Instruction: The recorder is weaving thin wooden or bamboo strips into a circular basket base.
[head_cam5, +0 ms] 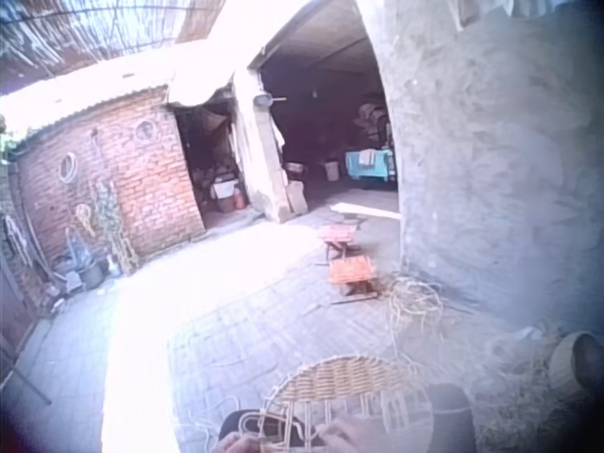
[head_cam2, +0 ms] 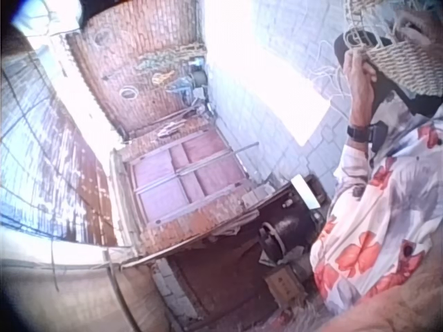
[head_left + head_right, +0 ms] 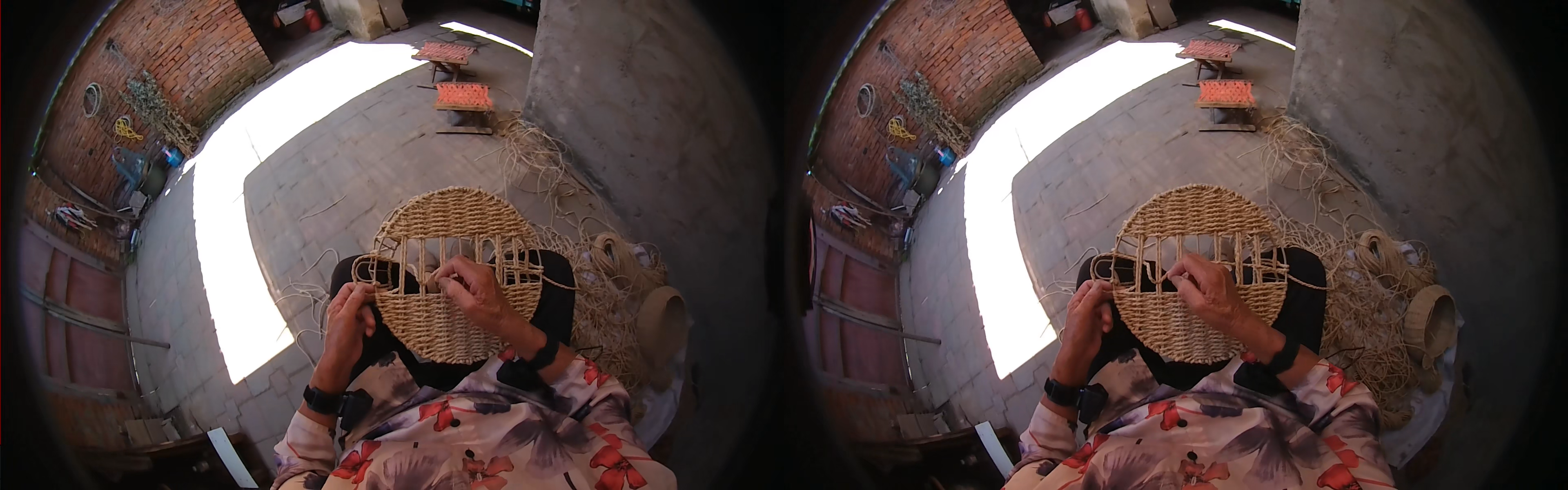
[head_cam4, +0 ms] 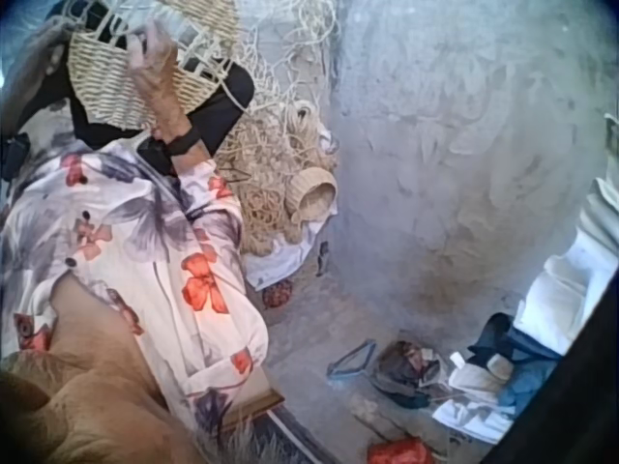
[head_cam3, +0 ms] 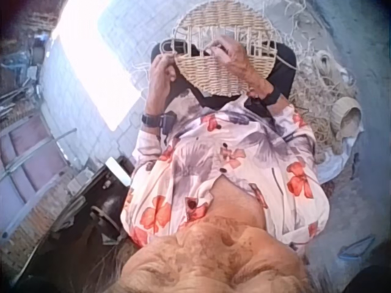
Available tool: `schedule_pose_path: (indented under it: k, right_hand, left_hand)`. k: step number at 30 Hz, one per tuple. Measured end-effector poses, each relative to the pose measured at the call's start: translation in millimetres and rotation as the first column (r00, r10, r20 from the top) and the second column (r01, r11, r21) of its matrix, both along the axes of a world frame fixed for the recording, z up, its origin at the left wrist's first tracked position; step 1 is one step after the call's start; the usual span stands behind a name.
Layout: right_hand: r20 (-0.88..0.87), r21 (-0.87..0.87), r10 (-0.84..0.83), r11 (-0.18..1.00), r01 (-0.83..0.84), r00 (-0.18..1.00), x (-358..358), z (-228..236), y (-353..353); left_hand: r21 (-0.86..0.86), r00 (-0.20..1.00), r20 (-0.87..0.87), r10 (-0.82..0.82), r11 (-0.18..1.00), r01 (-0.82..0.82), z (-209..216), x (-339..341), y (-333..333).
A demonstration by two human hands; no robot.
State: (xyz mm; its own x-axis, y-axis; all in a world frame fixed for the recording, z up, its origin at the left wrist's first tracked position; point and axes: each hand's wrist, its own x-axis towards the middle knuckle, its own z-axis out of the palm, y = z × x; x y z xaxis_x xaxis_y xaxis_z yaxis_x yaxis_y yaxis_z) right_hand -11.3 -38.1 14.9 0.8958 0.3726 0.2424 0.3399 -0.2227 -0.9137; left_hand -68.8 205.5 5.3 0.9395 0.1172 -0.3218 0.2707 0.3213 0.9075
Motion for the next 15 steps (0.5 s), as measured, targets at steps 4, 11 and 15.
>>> schedule_pose_path:
  k: [4, 11, 15]
  right_hand:
    - [0.38, -0.138, 0.174, 0.982, -0.13, 0.908, -7.2, -4.6, -4.2]
    - [0.462, -0.153, 0.176, 0.981, -0.118, 0.869, -17.2, -0.6, -5.7]
    - [0.353, -0.086, -0.134, 0.981, 0.175, 0.926, 1.9, -10.8, -32.3]
  left_hand:
    - [0.01, 1.0, 0.003, -0.005, 1.0, 0.005, -3.5, 1.3, 1.9]
    - [0.152, 0.985, 0.096, 0.147, 0.975, -0.16, 2.7, 3.6, 25.1]
    - [0.296, 0.97, 0.146, 0.194, 0.927, -0.23, -13.8, 0.1, 78.2]
